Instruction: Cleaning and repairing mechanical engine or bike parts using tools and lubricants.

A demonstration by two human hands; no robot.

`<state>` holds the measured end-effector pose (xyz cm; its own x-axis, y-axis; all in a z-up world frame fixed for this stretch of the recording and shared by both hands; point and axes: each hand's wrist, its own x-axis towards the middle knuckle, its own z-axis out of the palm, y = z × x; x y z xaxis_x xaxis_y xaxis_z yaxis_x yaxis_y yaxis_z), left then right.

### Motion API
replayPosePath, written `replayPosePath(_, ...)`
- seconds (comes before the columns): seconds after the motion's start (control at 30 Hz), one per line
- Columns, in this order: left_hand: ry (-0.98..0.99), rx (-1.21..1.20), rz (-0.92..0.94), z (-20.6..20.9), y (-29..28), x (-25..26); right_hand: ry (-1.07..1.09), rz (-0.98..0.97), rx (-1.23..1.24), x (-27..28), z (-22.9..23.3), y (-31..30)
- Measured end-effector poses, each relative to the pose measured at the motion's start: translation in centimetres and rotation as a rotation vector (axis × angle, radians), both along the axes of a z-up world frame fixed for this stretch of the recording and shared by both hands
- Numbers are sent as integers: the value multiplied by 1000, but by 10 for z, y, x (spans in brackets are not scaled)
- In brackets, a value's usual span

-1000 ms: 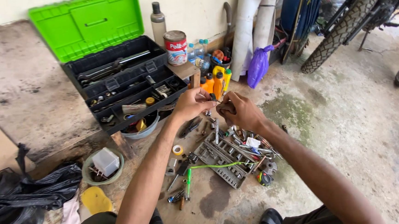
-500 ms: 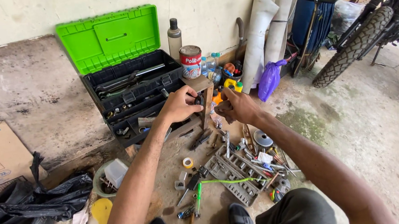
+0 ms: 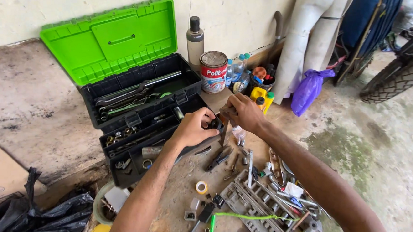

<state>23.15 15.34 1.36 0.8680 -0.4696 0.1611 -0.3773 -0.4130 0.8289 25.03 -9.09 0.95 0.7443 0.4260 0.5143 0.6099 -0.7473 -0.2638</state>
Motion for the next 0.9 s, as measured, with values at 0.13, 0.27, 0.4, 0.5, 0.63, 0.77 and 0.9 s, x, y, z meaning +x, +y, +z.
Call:
replayPosePath(0.13, -48, -36, -8, -15, 1, 36, 40, -13, 59, 46, -13, -7)
replayPosePath(0.27, -38, 65, -2, -16, 0, 64, 91, 13, 103, 81, -29, -7)
replayPosePath(0.4, -24, 104, -11, -17, 0, 81, 90, 32, 75, 105, -42, 3)
replayPosePath(0.5, -81, 106, -28, -22, 4, 89, 74, 35, 50, 113, -49, 13)
replayPosePath(0.63, -110, 92, -28, -28, 9, 90, 66, 28, 0, 116, -66, 15)
replayPosePath(0.77, -53, 111, -33, -32, 13, 90, 35, 24, -110, 110, -67, 11)
replayPosePath(0.9, -62, 84, -34, -36, 12, 90, 59, 27, -135, 102, -55, 8)
